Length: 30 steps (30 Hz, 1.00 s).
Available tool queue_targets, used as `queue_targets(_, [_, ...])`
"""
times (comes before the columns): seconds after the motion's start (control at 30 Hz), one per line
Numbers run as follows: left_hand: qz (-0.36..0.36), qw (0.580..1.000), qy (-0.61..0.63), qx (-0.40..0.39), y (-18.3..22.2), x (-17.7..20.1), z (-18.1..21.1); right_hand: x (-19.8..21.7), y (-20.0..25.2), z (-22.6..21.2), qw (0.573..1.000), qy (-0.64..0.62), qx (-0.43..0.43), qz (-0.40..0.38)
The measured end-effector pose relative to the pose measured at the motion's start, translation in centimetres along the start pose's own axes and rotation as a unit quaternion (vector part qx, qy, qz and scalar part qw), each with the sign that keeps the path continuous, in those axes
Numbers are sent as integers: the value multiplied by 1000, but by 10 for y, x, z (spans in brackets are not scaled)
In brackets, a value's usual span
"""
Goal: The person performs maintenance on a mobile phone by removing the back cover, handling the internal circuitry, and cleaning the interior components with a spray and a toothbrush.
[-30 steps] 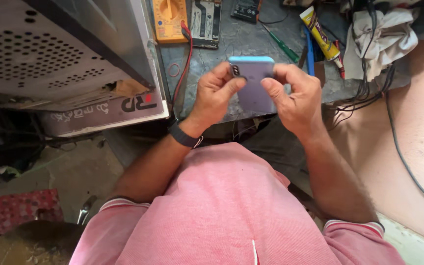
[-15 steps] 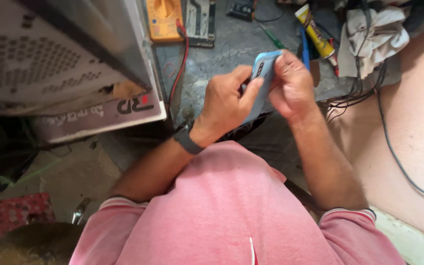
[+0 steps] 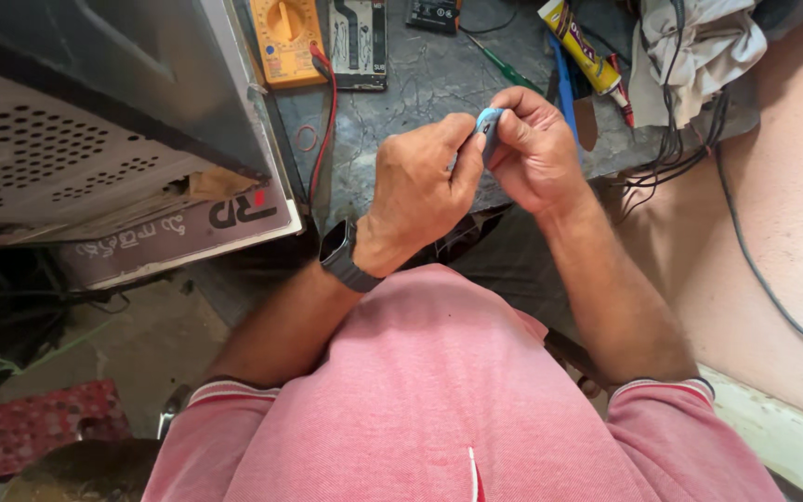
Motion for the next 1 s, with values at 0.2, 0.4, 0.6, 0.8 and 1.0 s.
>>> queue_targets(0.2, [-32, 999, -22, -14, 1, -8, 1, -20, 9, -38, 951, 292, 102, -12])
queue_targets(0.4, [-55, 997, -62, -9, 6, -6, 5, -23, 12, -41, 953, 282, 106, -6])
queue_targets(0.6, [-53, 995, -81, -34, 14, -4, 2, -32, 19, -42, 911, 394, 120, -10])
queue_targets(0.8, [-49, 993, -89, -57, 14, -6, 3, -40, 24, -49, 869, 464, 172, 30])
queue_targets(1.0, [-45, 996, -61, -46, 13, 0, 1, -33, 13, -38, 936, 348, 42, -17])
Point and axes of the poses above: each hand's wrist, its own y-axis away from the middle knuckle, its own x-axis out of the back of the hand, z = x × y, the point moved 10 cm from there along -y, towards the middle knuckle, and after that the axes turned 10 degrees about y, right-handed, at the moved point
